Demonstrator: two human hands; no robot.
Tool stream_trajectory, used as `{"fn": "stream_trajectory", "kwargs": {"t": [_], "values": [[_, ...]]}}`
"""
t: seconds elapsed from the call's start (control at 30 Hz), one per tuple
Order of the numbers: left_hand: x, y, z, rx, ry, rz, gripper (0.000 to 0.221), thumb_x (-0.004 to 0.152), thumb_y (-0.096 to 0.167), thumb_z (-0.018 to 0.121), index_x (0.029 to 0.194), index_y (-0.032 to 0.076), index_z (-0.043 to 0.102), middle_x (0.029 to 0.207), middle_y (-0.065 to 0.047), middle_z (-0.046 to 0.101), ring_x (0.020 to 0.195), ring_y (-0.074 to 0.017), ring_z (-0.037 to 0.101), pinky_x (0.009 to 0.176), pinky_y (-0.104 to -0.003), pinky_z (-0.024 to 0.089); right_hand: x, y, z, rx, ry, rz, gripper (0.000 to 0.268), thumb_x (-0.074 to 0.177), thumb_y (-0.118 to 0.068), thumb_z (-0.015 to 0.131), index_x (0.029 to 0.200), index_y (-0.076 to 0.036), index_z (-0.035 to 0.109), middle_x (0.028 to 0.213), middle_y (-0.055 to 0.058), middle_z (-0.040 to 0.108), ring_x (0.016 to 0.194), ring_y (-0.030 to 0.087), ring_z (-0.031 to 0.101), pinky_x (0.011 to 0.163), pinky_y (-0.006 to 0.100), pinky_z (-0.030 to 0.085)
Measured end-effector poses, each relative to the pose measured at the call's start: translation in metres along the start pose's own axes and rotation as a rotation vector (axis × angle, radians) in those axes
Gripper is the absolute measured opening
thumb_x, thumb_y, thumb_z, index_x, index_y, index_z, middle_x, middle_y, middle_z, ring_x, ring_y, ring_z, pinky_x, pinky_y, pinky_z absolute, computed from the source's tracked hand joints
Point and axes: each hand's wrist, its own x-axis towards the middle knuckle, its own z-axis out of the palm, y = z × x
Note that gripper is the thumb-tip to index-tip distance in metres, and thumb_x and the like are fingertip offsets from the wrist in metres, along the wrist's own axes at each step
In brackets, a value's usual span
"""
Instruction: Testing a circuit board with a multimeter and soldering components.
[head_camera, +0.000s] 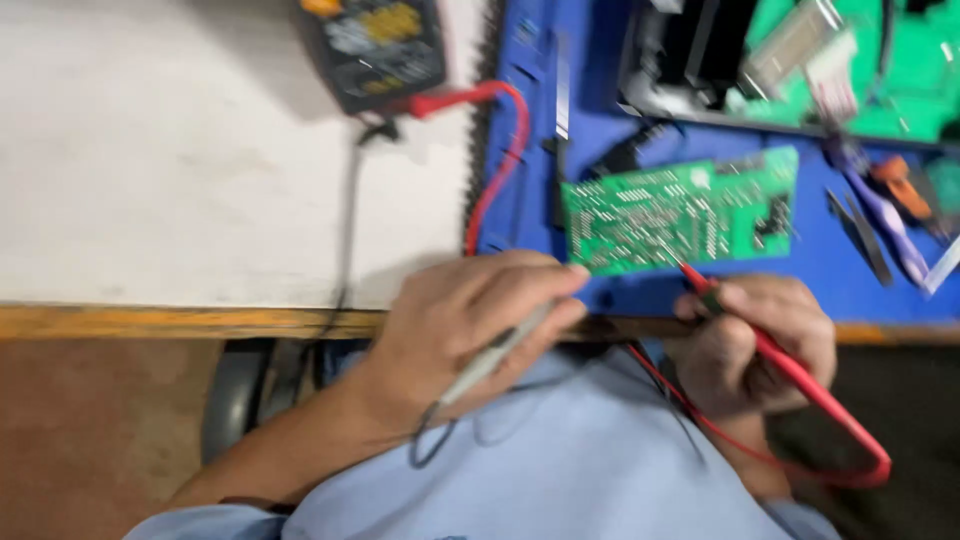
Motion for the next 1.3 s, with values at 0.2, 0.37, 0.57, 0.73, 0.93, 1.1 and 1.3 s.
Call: {"fn": "stream_trajectory", "kwargs": {"t": [0.2, 0.37, 0.57, 0.73, 0.93, 1.1, 1.3], "values": [[0.007, 0.004, 0.003, -0.038, -0.083, -0.056, 0.019, 0.120, 0.010, 0.078, 0.135, -0.001, 0.078, 0.124, -0.017, 0.086, 0.108, -0.0315, 0.087, 0.093, -0.044, 0.070, 0.017, -0.002, 0.015, 0.216, 0.135, -0.011, 0.035, 0.123, -0.033, 0.072, 0.119, 0.002, 0.070, 0.077, 0.019, 0.064, 0.058, 0.025, 0.065, 0.052, 0.038, 0.061], [0.004, -0.001, 0.004, -0.017, -0.072, -0.040, 0.019, 0.120, 0.009, 0.082, 0.135, 0.000, 0.076, 0.125, -0.017, 0.087, 0.104, -0.0305, 0.088, 0.086, -0.042, 0.070, 0.024, 0.003, 0.000, 0.183, -0.027, -0.028, 0.038, 0.127, -0.035, 0.067, 0.127, 0.003, 0.067, 0.075, 0.018, 0.063, 0.058, 0.024, 0.069, 0.053, 0.037, 0.062], [0.003, -0.002, 0.005, -0.013, -0.086, -0.047, 0.022, 0.119, 0.010, 0.084, 0.137, 0.001, 0.077, 0.127, -0.016, 0.087, 0.106, -0.0292, 0.087, 0.091, -0.043, 0.071, 0.024, -0.002, -0.001, 0.093, -0.007, 0.032, 0.042, 0.125, -0.037, 0.071, 0.121, 0.004, 0.069, 0.071, 0.014, 0.063, 0.054, 0.023, 0.068, 0.048, 0.036, 0.058], [0.003, -0.002, 0.004, -0.028, -0.091, -0.047, 0.024, 0.118, 0.009, 0.086, 0.138, 0.000, 0.077, 0.128, -0.018, 0.087, 0.108, -0.0299, 0.087, 0.093, -0.043, 0.072, 0.019, -0.008, 0.000, -0.006, -0.010, 0.080, 0.040, 0.124, -0.037, 0.070, 0.120, 0.002, 0.071, 0.076, 0.014, 0.065, 0.058, 0.022, 0.070, 0.052, 0.032, 0.054], [0.002, -0.002, 0.005, -0.015, -0.096, -0.051, 0.023, 0.118, 0.010, 0.086, 0.138, 0.001, 0.077, 0.129, -0.016, 0.088, 0.108, -0.0294, 0.088, 0.093, -0.043, 0.071, 0.021, -0.008, 0.005, 0.056, 0.032, 0.066, 0.035, 0.122, -0.033, 0.074, 0.119, 0.002, 0.072, 0.074, 0.014, 0.066, 0.056, 0.022, 0.068, 0.051, 0.032, 0.053], [0.004, -0.001, 0.005, -0.015, -0.071, -0.045, 0.021, 0.119, 0.010, 0.083, 0.137, 0.002, 0.077, 0.128, -0.016, 0.088, 0.105, -0.0302, 0.088, 0.090, -0.043, 0.070, 0.021, -0.018, 0.003, -0.016, 0.007, 0.162, 0.035, 0.123, -0.032, 0.072, 0.119, 0.002, 0.068, 0.091, 0.017, 0.067, 0.063, 0.023, 0.070, 0.058, 0.032, 0.055], [0.004, 0.006, 0.000, -0.019, -0.002, -0.033, 0.026, 0.119, 0.020, 0.082, 0.139, 0.007, 0.073, 0.128, -0.015, 0.087, 0.103, -0.0323, 0.089, 0.085, -0.048, 0.071, 0.039, -0.072, -0.004, -0.129, -0.114, 0.525, 0.014, 0.132, 0.003, 0.058, 0.133, 0.016, 0.064, 0.112, 0.029, 0.070, 0.078, 0.026, 0.072, 0.077, 0.033, 0.057]]}}
